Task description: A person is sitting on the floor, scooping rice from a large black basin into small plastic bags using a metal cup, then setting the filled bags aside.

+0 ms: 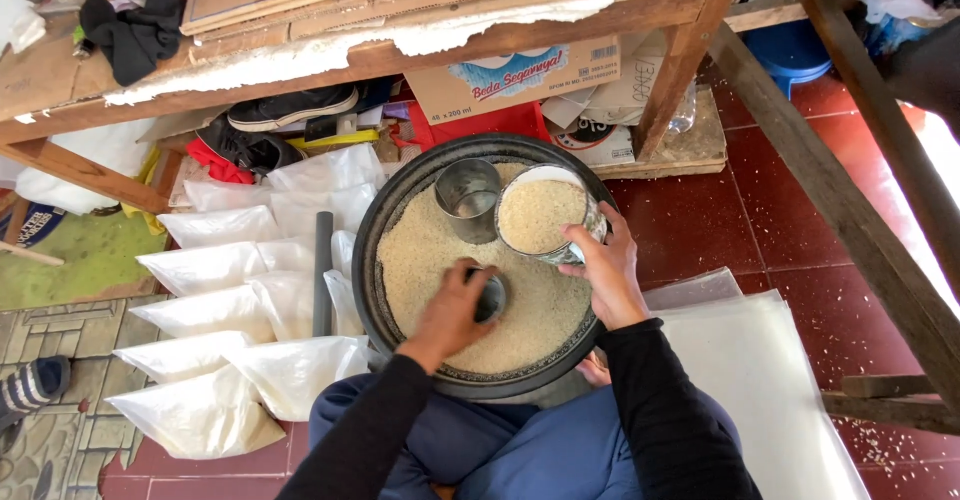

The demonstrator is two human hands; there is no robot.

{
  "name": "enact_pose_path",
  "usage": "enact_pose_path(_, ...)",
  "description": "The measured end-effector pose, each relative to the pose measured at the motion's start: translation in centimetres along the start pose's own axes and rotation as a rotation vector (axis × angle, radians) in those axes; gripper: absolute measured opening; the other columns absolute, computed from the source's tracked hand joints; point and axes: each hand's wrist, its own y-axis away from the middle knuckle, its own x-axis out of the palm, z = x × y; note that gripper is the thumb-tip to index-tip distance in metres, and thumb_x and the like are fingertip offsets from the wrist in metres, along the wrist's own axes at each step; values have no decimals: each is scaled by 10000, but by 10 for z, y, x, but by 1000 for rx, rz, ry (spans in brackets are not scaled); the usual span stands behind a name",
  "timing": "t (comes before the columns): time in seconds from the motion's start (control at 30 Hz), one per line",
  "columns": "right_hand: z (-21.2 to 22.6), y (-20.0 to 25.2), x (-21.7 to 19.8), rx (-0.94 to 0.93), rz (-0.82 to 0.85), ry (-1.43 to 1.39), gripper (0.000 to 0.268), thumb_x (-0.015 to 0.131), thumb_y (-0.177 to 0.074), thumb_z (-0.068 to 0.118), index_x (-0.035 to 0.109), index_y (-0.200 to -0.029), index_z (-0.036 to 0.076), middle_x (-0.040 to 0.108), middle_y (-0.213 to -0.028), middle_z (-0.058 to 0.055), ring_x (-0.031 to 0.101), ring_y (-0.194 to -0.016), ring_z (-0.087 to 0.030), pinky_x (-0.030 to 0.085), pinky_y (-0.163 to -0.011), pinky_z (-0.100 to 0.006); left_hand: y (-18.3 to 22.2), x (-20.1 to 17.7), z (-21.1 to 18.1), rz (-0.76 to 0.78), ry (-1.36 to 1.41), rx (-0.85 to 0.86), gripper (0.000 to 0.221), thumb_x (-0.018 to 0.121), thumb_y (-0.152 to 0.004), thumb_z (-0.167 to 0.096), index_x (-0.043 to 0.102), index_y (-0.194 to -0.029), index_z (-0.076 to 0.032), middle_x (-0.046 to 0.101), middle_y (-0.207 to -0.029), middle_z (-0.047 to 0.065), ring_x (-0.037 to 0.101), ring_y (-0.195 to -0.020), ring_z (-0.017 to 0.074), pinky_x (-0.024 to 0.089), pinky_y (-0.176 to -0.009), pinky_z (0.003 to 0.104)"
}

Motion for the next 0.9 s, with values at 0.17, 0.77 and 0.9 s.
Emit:
enact_pose_path(0.17, -7, -1, 2, -73, -7, 167, 944, 848, -742, 247, 410, -1557, 59, 308, -1498, -409, 519, -1283, -556, 615, -816, -540, 21, -54, 18, -69, -60, -67, 921, 854, -783, -376, 396, -1562, -202, 377, -1447, 173, 464, -1322, 491, 597, -926, 627)
enact_pose_path(0.77, -38, 14, 39, -1029, -126, 565, 1026, 900, -529, 143, 523, -1481, 72, 454, -1481, -258, 540, -1275, -441, 614, -764, -360, 30, -46, 44, -47, 172, -97, 1021, 807, -865, -394, 177, -1617, -111, 310, -1561, 214, 461, -1354, 525, 543, -1060, 665)
enact_pose_path(0.9, -33, 24, 50, -1080, -122, 631, 1017, 902, -522, 140, 514, -1458, 49, 434, -1490, -279, 557, -1262, -452, 619, -734, -343, 29, -49, 45, -21, 210, -92, 1036, 801, -864, -371, 153, -1621, -85, 318, -1566, 226, 440, -1381, 516, 535, -1085, 652)
